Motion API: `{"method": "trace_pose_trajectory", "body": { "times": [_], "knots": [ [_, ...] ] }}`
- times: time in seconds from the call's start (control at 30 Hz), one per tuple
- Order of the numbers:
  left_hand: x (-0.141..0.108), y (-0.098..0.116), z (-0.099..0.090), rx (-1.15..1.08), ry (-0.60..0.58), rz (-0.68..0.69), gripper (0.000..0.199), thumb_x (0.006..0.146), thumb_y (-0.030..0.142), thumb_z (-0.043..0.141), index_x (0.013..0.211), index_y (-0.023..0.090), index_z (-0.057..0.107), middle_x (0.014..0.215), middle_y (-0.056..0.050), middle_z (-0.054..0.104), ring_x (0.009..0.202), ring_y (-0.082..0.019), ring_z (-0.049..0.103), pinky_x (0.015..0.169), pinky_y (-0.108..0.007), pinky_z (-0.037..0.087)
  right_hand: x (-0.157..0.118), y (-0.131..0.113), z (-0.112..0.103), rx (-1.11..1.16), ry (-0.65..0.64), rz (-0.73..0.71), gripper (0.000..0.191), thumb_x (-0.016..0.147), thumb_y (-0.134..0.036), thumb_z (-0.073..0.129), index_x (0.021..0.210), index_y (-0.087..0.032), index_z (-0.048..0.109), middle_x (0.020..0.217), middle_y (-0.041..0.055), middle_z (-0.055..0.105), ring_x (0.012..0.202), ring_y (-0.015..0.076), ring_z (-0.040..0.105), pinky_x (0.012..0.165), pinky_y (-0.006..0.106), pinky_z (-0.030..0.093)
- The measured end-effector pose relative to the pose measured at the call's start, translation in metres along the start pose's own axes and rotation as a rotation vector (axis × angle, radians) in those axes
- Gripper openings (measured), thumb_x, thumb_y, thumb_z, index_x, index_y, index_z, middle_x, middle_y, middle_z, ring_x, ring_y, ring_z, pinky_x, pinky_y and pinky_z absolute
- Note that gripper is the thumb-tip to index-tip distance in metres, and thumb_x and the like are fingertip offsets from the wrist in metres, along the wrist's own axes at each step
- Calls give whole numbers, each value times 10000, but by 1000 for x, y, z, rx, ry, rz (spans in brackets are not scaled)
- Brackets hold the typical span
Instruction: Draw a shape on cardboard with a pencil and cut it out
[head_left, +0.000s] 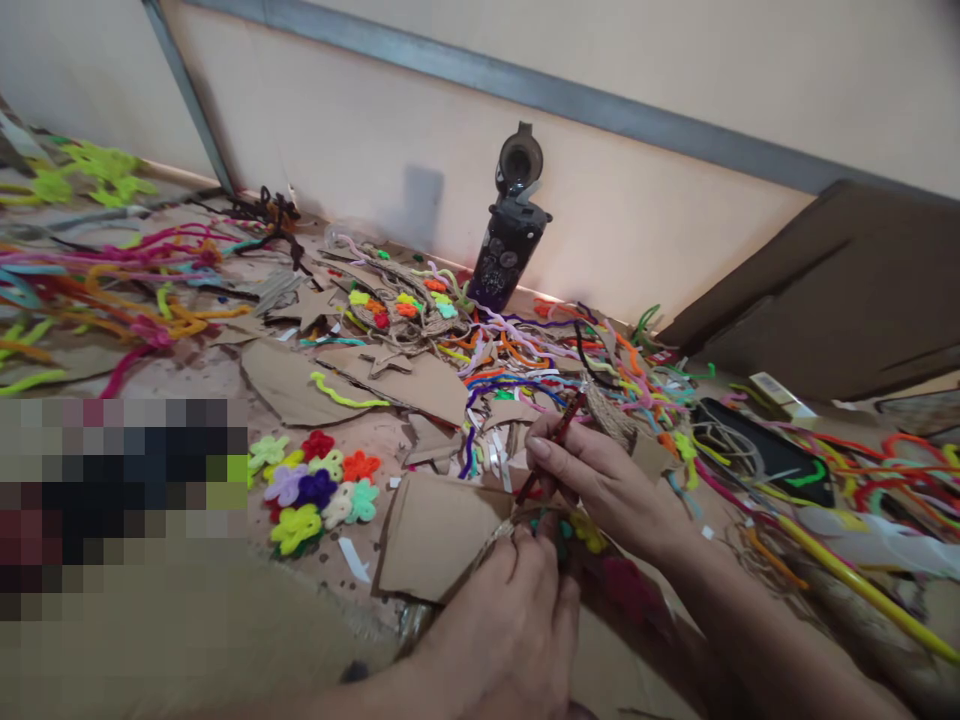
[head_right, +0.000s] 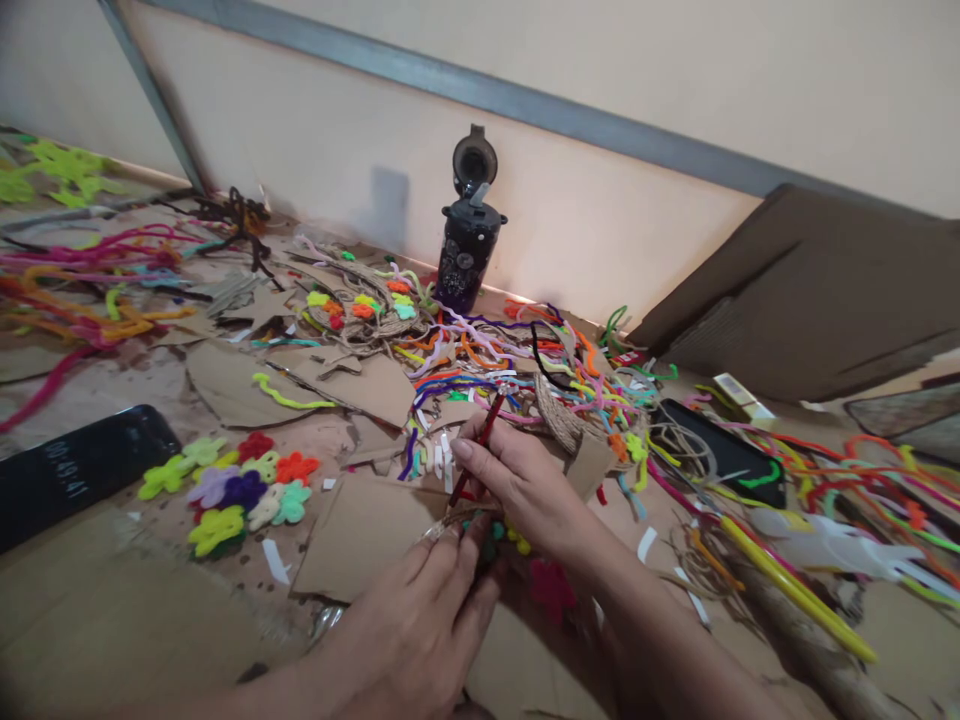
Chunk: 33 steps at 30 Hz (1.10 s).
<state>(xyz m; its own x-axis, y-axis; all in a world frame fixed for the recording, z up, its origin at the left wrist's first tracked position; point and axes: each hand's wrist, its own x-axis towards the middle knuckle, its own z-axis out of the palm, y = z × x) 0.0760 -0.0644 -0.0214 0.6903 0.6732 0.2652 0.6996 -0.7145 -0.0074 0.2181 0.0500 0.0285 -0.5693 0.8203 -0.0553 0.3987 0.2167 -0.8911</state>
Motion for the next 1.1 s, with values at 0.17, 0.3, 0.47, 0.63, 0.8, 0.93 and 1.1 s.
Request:
{"method": "trace_pose_trajectory", "body": {
  "times": [0.17,0.3,0.47,0.63,0.8,0.93,1.1],
  "knots": [
    [1,-1,-2,-41,-16,-24,805,913,719,511,1299,22,625,1305,-280,660,1077,-306,641,890,-382,460,0,1,0,-35,16,-18,317,1004,-477,509,818,-220,532,758,-3,504,688,163,445,659,281,394],
    [1,-2,-5,-26,-15,-18,802,902,733,512,1284,41,646,1309,-268,664,1110,-317,637,914,-387,457,0,1,0,-51,9,-16,298,1007,-459,501,841,-216,543,771,-1,508,695,160,450,656,275,391],
    [2,-3,-7,-47,-36,-22,809,897,740,512,1296,49,646,1333,-271,653,1132,-327,639,915,-388,465,0,0,-2,-44,11,13,297,1007,-458,495,867,-208,573,750,-3,535,670,157,468,646,278,393],
    [-1,-1,6,-34,11,-34,868,846,764,566,1346,56,616,1367,-281,629,1137,-355,637,920,-408,473,-3,6,-8,-12,62,60,333,990,-516,528,858,-213,572,700,-12,539,625,150,465,595,273,376],
    [-4,0,14,-54,29,-55,901,849,766,545,1409,61,565,1422,-274,590,1131,-348,625,931,-406,465,-6,9,-11,72,71,98,387,961,-575,561,821,-215,539,716,-8,537,611,135,444,537,254,353],
    [-5,0,15,-101,-13,-73,866,886,730,510,1463,85,522,1467,-261,555,1184,-353,591,955,-413,446,-10,11,-12,131,82,141,436,915,-635,599,822,-214,537,685,-22,529,588,127,450,524,248,346],
    [-3,-1,10,-92,-30,-46,858,912,711,481,1470,60,514,1438,-288,568,1210,-385,583,957,-444,453,-14,16,-12,237,94,176,453,888,-654,633,840,-216,530,663,-27,572,567,126,496,537,253,374]
  ]
}}
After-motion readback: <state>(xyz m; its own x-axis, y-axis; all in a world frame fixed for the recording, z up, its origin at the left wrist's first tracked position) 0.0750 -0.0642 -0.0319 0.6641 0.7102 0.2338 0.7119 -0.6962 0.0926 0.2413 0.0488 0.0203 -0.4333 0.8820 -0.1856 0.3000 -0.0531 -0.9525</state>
